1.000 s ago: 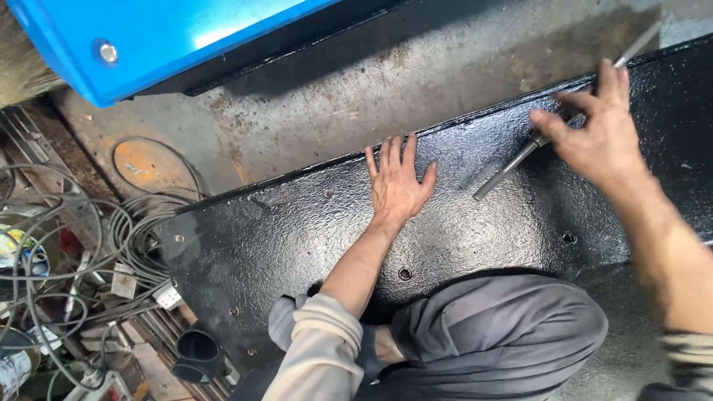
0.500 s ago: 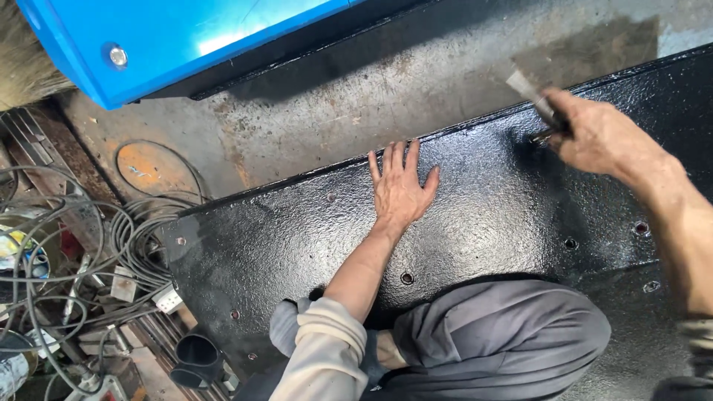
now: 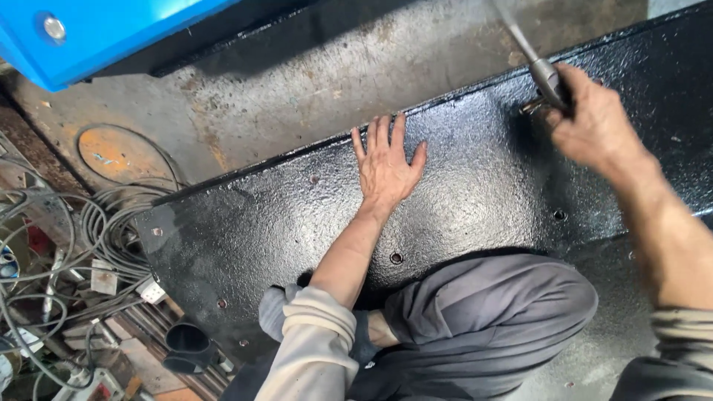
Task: The person sits on the floor with a black painted steel machine panel across their lap and uses a metal drift punch to drive brass pins into aligned holes along the panel's edge, repositioning the punch hole by hole and tapping it to seat each pin.
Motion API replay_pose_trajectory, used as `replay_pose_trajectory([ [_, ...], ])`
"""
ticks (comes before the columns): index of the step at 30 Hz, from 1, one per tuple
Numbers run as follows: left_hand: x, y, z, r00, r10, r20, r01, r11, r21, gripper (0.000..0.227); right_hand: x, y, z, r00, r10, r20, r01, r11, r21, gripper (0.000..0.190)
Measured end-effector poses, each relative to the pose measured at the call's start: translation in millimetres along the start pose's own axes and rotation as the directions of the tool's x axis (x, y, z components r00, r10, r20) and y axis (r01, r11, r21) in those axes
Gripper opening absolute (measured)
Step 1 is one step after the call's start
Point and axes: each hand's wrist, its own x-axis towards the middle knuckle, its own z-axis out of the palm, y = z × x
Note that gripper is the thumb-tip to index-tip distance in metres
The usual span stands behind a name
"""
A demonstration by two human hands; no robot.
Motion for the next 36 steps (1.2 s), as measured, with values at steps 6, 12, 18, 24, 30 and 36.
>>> replay_pose_trajectory([
  [6, 2.3, 1.3, 2.8, 1.000, 0.020, -0.013, -0.019, 0.999, 0.030, 0.074, 13.3, 2.8, -21.9, 0.816, -0.555, 0.163, 0.509, 0.555, -0.658, 0.057],
  [12, 1.4, -0.2, 4.1, 1.000, 0.009, -0.026, -0.009, 1.000, 0.021, 0.074, 21.7, 18.0, -9.0, 0.641, -0.766, 0.049, 0.744, 0.605, -0.282, 0.041],
  [18, 3.1, -0.2, 5.1, 0.999, 0.014, -0.039, -0.013, 0.999, 0.040, 0.074, 19.6, 11.5, 7.7, 0.792, -0.529, -0.305, 0.503, 0.848, -0.166, 0.100],
  [24, 1.2, 0.8, 3.0, 0.998, 0.023, -0.052, -0.023, 1.000, 0.003, 0.072, 35.6, 7.4, -9.9, 0.935, -0.346, 0.082, 0.345, 0.829, -0.441, 0.035],
  [30, 0.9, -0.3, 6.7, 0.999, 0.022, -0.048, -0.020, 0.999, 0.043, 0.074, -22.4, -77.1, -34.6, 0.729, -0.349, 0.589, 0.455, -0.396, -0.798, 0.048],
  [36, 1.8, -0.8, 5.6, 1.000, 0.010, -0.011, -0.009, 0.998, 0.056, 0.075, -7.8, -49.6, -31.6, 0.725, -0.378, 0.576, 0.475, -0.330, -0.816, 0.046],
])
